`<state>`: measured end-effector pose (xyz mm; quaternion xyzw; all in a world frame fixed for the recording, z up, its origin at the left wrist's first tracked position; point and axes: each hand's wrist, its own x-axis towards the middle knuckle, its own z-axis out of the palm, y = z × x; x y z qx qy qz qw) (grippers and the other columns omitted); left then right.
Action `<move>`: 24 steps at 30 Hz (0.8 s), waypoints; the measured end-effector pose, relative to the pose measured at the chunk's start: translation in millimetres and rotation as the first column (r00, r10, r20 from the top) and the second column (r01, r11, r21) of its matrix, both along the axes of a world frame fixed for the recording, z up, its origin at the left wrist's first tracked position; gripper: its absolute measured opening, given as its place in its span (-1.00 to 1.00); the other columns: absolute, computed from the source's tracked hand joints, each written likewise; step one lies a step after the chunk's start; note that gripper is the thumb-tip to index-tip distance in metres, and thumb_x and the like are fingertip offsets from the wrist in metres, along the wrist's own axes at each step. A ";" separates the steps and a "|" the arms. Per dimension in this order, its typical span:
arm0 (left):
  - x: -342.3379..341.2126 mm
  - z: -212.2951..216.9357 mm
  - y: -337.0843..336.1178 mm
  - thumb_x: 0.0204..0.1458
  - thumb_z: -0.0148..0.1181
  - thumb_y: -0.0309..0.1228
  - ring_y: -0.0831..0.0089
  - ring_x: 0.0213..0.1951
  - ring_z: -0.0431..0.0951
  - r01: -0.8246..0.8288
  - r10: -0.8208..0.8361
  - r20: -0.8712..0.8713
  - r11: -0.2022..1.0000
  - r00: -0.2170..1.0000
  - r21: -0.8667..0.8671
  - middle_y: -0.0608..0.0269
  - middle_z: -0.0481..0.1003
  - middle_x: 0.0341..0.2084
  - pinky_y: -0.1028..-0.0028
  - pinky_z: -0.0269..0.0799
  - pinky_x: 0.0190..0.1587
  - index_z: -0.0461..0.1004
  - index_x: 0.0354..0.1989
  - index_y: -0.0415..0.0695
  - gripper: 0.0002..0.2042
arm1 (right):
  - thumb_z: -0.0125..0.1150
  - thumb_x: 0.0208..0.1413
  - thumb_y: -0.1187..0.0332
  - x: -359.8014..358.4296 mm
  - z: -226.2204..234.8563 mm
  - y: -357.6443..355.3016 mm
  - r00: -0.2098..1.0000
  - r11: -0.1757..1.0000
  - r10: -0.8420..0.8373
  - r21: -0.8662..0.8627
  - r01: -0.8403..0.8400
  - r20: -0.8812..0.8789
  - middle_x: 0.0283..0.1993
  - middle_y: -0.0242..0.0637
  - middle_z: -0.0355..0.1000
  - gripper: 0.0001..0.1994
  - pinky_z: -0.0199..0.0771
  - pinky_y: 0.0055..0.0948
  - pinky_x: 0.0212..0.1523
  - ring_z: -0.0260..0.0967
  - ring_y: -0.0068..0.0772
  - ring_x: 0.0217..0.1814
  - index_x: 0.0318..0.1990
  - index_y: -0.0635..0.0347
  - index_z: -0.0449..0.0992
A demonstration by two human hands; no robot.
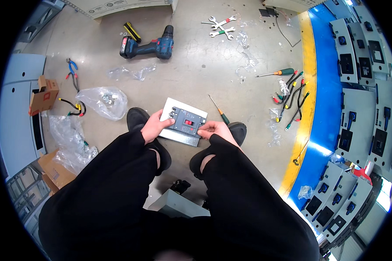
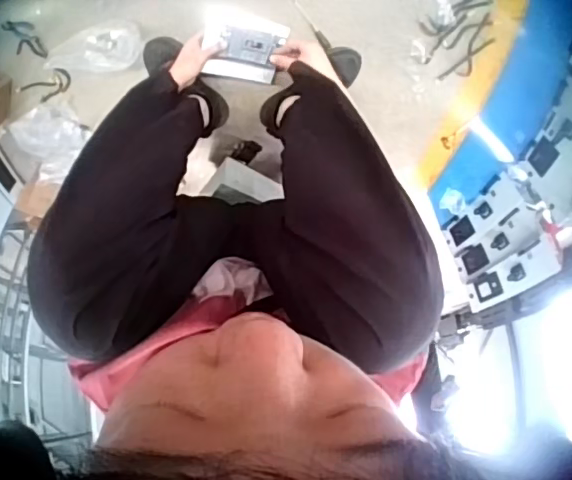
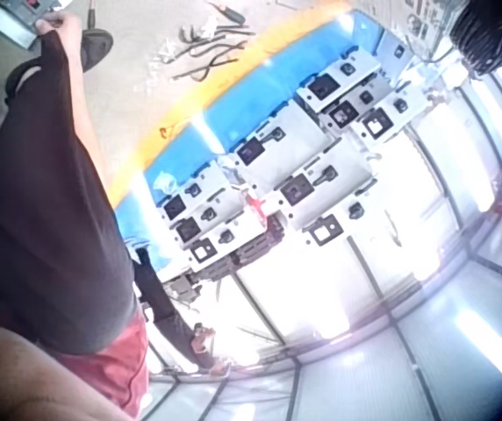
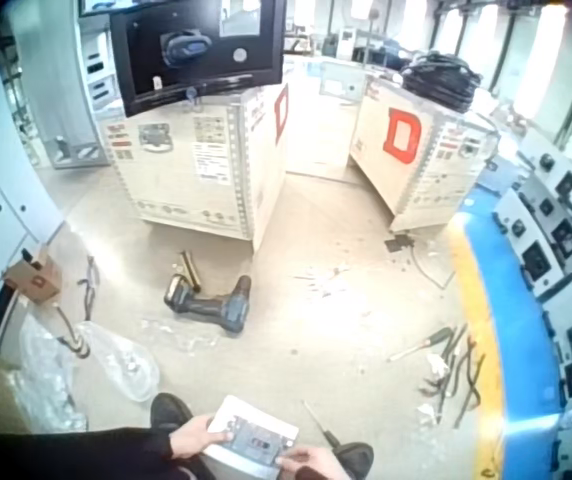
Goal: The person sits on the floor and assembles an electrical component. They handle washers and screws, attach a metal plate to the component, and use a screwdriver to tighten the screws.
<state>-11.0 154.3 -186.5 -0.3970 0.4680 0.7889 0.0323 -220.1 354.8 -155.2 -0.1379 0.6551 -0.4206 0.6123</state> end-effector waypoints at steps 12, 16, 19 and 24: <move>0.5 3.6 -1.1 0.21 0.30 -0.43 0.43 0.02 0.58 -0.001 0.001 0.022 1.000 1.000 -0.006 0.15 0.56 0.00 0.38 0.49 0.14 0.37 0.21 -0.33 -0.56 | 0.42 0.23 0.37 -20.6 -47.8 10.3 0.874 0.959 -0.283 0.128 0.252 0.395 -0.09 -0.20 0.48 -0.62 0.63 -0.24 -0.06 0.51 -0.35 -0.01 0.07 0.27 0.36; 0.0 3.4 -1.1 0.21 0.30 -0.43 0.43 0.02 0.57 -0.003 0.003 0.009 1.000 1.000 0.006 0.15 0.56 0.00 0.38 0.49 0.14 0.36 0.21 -0.33 -0.56 | 0.48 0.20 0.28 -14.8 -47.0 -0.4 0.969 0.983 -0.081 0.181 0.038 0.233 0.04 -0.15 0.51 -0.45 0.65 -0.26 -0.02 0.53 -0.29 0.10 0.20 0.34 0.35; 0.3 2.5 -0.9 0.21 0.29 -0.43 0.43 0.03 0.57 0.010 -0.010 0.014 1.000 1.000 -0.009 0.14 0.55 0.01 0.37 0.48 0.14 0.36 0.21 -0.33 -0.56 | 0.49 0.18 0.27 -18.7 -42.1 -2.9 0.969 0.986 0.002 0.159 -0.042 0.246 0.03 -0.18 0.52 -0.43 0.64 -0.32 -0.04 0.53 -0.32 0.09 0.22 0.34 0.35; 1.5 2.6 -1.4 0.21 0.29 -0.43 0.43 0.03 0.57 0.001 -0.001 -0.002 1.000 1.000 0.015 0.13 0.55 0.01 0.37 0.48 0.14 0.36 0.21 -0.34 -0.56 | 0.47 0.20 0.31 -16.4 -41.8 -3.2 0.978 0.972 0.169 0.146 -0.187 0.124 0.00 -0.21 0.54 -0.46 0.61 -0.41 -0.11 0.55 -0.38 0.00 0.23 0.31 0.35</move>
